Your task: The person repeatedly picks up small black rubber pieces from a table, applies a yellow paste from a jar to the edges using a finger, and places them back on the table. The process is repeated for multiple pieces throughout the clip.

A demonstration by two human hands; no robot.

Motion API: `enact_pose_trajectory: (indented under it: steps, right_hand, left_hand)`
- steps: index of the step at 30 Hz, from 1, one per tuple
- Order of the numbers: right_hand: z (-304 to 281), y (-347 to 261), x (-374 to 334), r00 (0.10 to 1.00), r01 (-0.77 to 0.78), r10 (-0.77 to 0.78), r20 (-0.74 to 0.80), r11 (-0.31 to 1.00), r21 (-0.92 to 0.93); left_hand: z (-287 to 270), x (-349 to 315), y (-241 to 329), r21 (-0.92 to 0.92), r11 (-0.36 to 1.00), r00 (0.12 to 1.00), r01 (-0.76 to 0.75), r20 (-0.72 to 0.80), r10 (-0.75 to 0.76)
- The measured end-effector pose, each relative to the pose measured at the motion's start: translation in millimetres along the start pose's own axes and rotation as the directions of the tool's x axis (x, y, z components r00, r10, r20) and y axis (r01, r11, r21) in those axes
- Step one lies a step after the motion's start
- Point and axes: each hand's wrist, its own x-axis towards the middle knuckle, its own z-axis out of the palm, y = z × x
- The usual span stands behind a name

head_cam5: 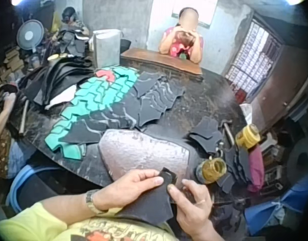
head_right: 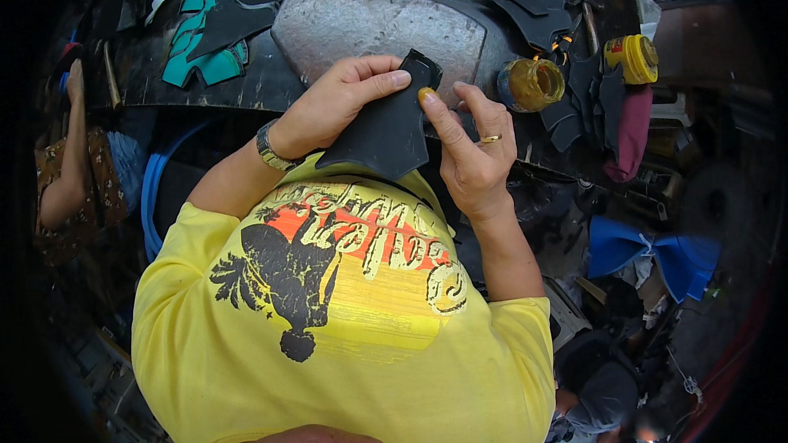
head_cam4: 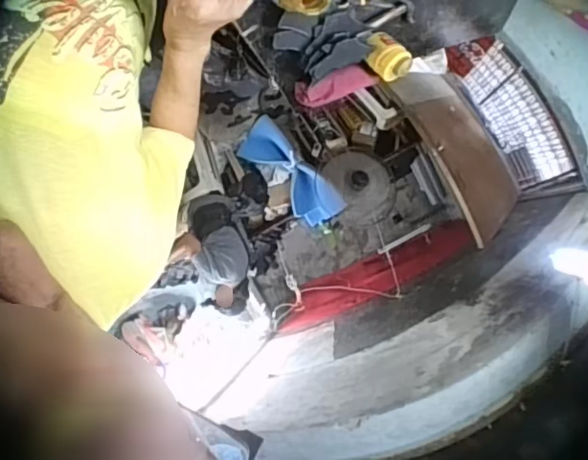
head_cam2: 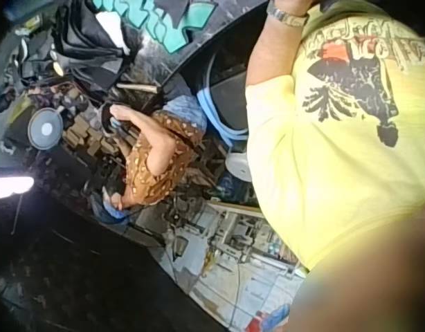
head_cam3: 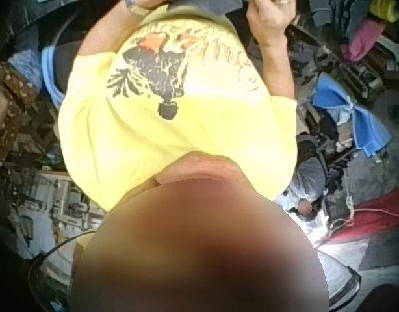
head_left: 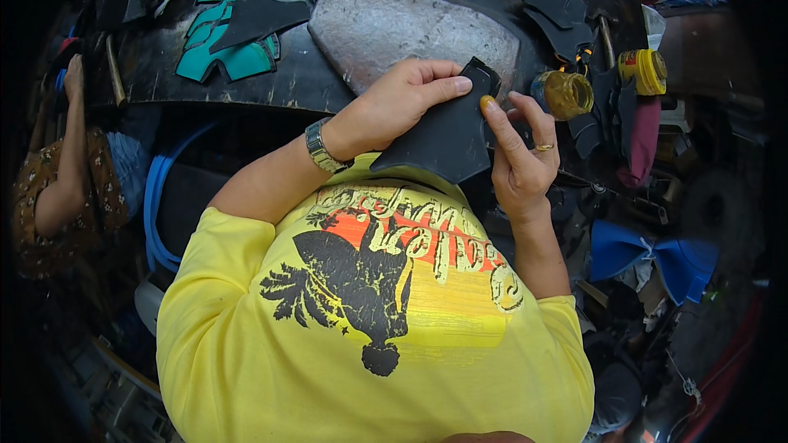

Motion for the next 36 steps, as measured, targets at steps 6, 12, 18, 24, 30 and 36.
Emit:
enact_pose_trajectory:
  steps: [6,12,18,24,30,36]
  right_hand:
    - [-2,-6,-3,0.996,-0.074,0.063,0.055,0.969,0.234]
    - [-9,-5,-8,0.996,-0.067,0.041,0.079,0.931,0.358]
    - [-21,-6,-19,0.994,-0.105,0.089,0.059,0.914,0.391]
    - [-15,-25,-18,0.924,-0.365,0.338,0.178,0.642,0.675]
    - [8,-43,8,0.741,-0.594,0.509,0.439,0.193,0.781]
    - [29,-20,37,0.773,-0.532,0.516,0.368,0.212,0.820]
  left_hand:
    - [-8,1,-1,-0.106,0.994,0.998,0.029,0.053,-0.023]
    - [-14,3,-2,-0.221,0.971,0.994,0.094,0.067,-0.081]
    - [-18,3,2,-0.246,0.968,0.999,0.051,0.022,-0.047]
    - [-14,6,3,-0.084,0.981,0.974,-0.177,-0.158,0.162]
    - [-16,-5,4,-0.065,0.970,0.966,-0.236,-0.123,0.227]
    - [-35,-21,11,0.134,0.984,0.976,-0.119,-0.167,0.141]
